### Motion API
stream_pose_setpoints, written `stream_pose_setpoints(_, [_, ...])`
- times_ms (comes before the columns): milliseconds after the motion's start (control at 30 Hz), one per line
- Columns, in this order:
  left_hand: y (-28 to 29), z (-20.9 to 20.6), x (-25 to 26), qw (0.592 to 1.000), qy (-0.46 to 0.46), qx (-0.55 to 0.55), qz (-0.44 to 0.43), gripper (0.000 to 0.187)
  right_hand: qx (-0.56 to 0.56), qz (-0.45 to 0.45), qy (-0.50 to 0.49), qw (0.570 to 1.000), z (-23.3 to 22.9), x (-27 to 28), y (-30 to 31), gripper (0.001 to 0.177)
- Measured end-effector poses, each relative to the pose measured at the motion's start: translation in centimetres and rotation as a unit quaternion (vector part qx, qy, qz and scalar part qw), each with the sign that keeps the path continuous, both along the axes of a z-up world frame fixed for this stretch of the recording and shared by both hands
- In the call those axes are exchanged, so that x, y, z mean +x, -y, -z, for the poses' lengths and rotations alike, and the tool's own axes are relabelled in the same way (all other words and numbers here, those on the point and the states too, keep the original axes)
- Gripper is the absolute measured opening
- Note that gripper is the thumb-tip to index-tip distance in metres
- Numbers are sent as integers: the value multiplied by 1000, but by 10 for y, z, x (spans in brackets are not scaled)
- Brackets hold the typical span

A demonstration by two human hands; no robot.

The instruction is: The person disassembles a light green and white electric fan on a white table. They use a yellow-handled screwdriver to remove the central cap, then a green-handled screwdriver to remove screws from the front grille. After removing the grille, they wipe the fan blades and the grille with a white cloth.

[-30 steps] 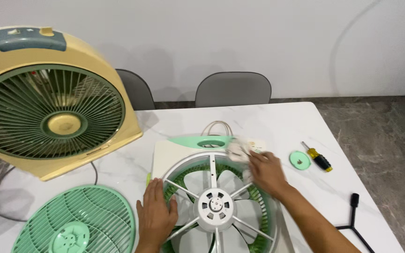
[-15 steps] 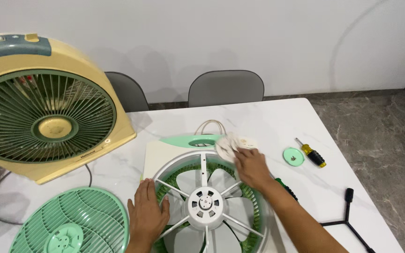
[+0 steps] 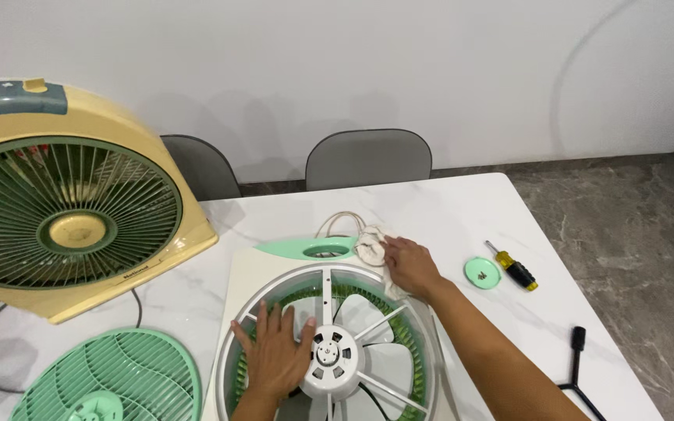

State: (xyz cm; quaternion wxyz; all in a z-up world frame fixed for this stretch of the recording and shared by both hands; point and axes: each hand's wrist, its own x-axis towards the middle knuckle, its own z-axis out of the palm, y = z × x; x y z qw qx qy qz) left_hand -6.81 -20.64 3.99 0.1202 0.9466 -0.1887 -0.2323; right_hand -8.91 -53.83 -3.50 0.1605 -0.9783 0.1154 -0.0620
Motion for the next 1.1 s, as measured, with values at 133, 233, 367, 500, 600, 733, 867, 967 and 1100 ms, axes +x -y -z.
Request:
stream_pose_setpoints(133, [0, 7, -3, 999, -1, 44, -6, 75, 75, 82, -24, 994, 12, 11, 6, 43])
stream_pose_setpoints(233, [1, 10, -3, 999, 15, 45, -12, 76, 82, 164, 15, 983, 19, 6, 7, 47])
stream_pose_setpoints(367, [1, 14, 0, 999, 11, 46, -21, 76, 117, 148, 81, 979, 28, -35, -8, 53])
stream_pose_setpoints(500, [1, 13, -1, 999, 16, 43, -24, 75, 222, 140, 10, 965, 19, -114, -37, 58])
stream_pose_setpoints(600, [2, 10, -4, 999, 21, 40, -27, 72, 212, 131, -7, 969, 7, -160, -61, 57])
stream_pose_setpoints(733, [3, 10, -4, 999, 12, 35, -28, 70, 172, 73, 24, 982, -3, -148, -59, 48])
stream_pose_setpoints(867, [2, 13, -5, 999, 5, 26, -25, 70, 123, 51, 50, 990, -12, -103, -55, 41])
stream_pose_setpoints(967, [0, 13, -3, 1000, 24, 10, -15, 71, 101, 134, 28, 985, -30, -93, -62, 34])
stream_pose_setpoints(1100, [-1, 12, -4, 1000, 16, 6, -9, 71, 96, 168, 102, 976, -56, -86, -72, 35])
